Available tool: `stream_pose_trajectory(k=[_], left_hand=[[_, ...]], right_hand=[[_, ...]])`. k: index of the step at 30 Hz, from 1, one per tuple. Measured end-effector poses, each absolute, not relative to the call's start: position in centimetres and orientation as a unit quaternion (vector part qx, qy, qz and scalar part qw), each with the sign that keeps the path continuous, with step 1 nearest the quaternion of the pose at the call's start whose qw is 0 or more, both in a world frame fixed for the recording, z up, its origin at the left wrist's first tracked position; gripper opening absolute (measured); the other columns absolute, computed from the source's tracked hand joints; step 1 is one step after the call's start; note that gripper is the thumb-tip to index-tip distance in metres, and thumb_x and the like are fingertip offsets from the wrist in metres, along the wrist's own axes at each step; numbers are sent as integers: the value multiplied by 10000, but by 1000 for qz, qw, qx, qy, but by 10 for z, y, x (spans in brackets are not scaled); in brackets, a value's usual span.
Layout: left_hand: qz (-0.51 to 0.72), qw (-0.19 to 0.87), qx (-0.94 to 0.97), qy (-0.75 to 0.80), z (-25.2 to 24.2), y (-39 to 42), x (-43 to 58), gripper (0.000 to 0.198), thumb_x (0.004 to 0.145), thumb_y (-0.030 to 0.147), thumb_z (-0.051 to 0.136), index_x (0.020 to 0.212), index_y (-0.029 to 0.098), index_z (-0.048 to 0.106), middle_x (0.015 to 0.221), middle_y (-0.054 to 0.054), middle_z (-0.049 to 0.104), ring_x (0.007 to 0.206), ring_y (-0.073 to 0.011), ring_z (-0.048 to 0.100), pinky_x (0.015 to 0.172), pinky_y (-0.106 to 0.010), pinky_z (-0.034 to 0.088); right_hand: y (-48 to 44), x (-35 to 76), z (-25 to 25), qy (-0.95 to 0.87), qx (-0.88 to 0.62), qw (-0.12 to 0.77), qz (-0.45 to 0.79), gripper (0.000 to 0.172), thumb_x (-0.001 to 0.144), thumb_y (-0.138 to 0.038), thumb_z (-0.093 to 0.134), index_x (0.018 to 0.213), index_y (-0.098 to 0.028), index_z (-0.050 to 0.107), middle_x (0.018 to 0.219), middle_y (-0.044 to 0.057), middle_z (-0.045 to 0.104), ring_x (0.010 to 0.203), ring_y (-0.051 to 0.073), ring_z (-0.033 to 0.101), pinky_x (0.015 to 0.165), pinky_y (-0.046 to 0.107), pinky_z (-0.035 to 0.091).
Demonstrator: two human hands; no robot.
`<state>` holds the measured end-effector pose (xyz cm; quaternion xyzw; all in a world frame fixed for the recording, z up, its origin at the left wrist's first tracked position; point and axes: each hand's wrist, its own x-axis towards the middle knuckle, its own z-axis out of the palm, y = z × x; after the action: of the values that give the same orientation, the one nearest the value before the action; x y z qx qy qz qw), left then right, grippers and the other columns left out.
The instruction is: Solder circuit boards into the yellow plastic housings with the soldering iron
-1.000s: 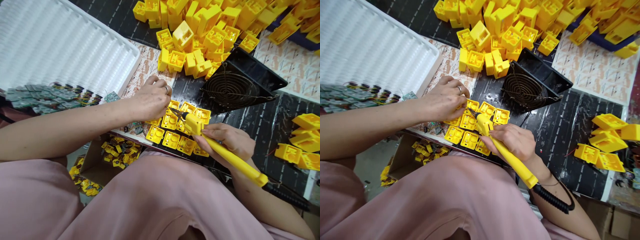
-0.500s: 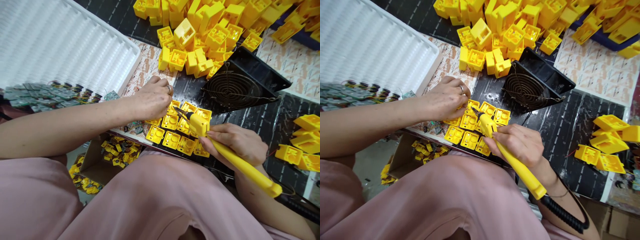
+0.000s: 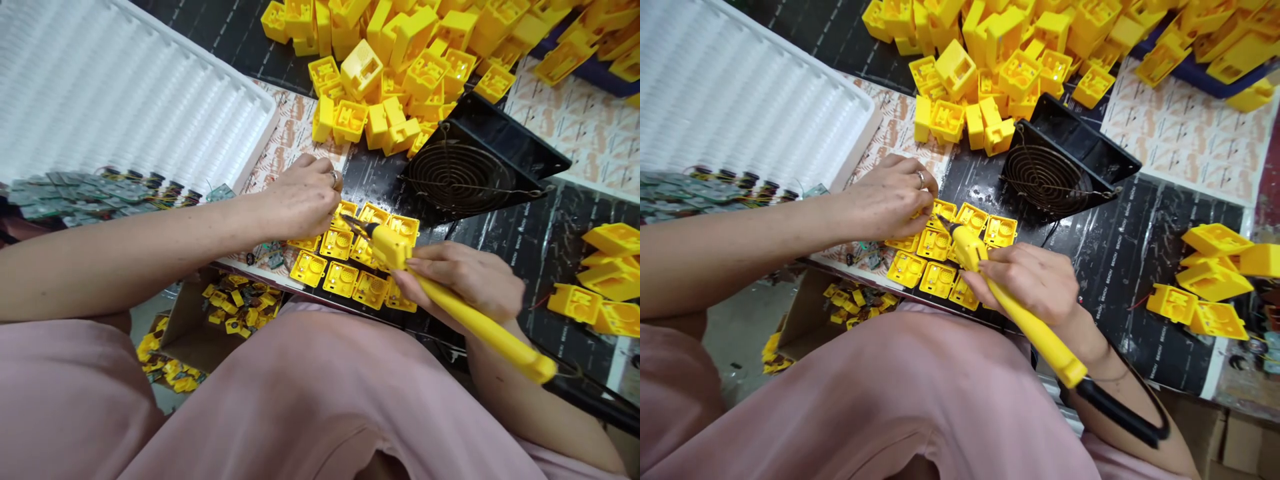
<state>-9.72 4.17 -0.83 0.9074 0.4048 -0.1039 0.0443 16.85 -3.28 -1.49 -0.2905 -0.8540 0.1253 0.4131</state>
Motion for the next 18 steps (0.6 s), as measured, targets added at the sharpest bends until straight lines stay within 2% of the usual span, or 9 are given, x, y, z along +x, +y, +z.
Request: stream_pose_trajectory(k=[6, 9, 12, 14, 16, 18], left_hand=[[-96, 52, 910, 400, -12, 41, -97, 241, 934, 198, 533, 893, 170, 769, 1068, -83, 780, 1222, -311, 643, 1132, -479, 479], [-96, 45, 909, 402, -8, 44, -96, 220, 919, 228, 559, 888, 189, 773, 1057, -74, 790, 1184, -316, 662, 1087, -482, 514], [-54, 63, 905, 417, 8, 48, -110, 249, 942, 304, 583, 1009, 207, 802, 1149, -83, 797, 1133, -310, 681, 1049, -476, 536], [-4, 81, 893, 442, 19, 46, -130, 313, 992, 325, 532, 1091, 207, 804, 1181, -87, 797, 1061, -267, 698, 1010, -433, 543], [17, 92, 892, 443, 24, 41, -155, 362, 1031, 315, 457, 1098, 219, 800, 1106, -62, 810, 955, -212, 708, 930, -370, 546], [17, 90, 901, 424, 19, 33, -177, 381, 1037, 318, 427, 1081, 243, 797, 1024, -48, 812, 879, -199, 713, 842, -344, 545]], right_hand=[[-37, 176, -11, -831, -319, 437, 126, 229, 851, -178, 881, 916, -241, 671, 714, -40, 741, 648, 163, 762, 544, 226, 623], [-40, 178, -16, -827, -347, 429, 109, 265, 868, -206, 874, 1066, -278, 714, 816, -30, 791, 698, 184, 786, 616, 261, 673], [-43, 185, -25, -819, -389, 412, 93, 569, 873, -231, 872, 1394, -312, 660, 997, 4, 829, 755, 205, 808, 662, 277, 693], [-46, 189, -29, -809, -403, 420, 78, 717, 858, -236, 884, 1509, -323, 595, 1037, 15, 831, 764, 222, 814, 621, 284, 687], [-51, 189, -30, -802, -410, 428, 76, 693, 846, -206, 888, 1479, -327, 633, 1021, 18, 832, 749, 234, 811, 605, 309, 691], [-55, 186, -28, -788, -418, 441, 103, 577, 838, -146, 878, 1357, -334, 708, 963, 7, 828, 742, 243, 806, 622, 347, 701]])
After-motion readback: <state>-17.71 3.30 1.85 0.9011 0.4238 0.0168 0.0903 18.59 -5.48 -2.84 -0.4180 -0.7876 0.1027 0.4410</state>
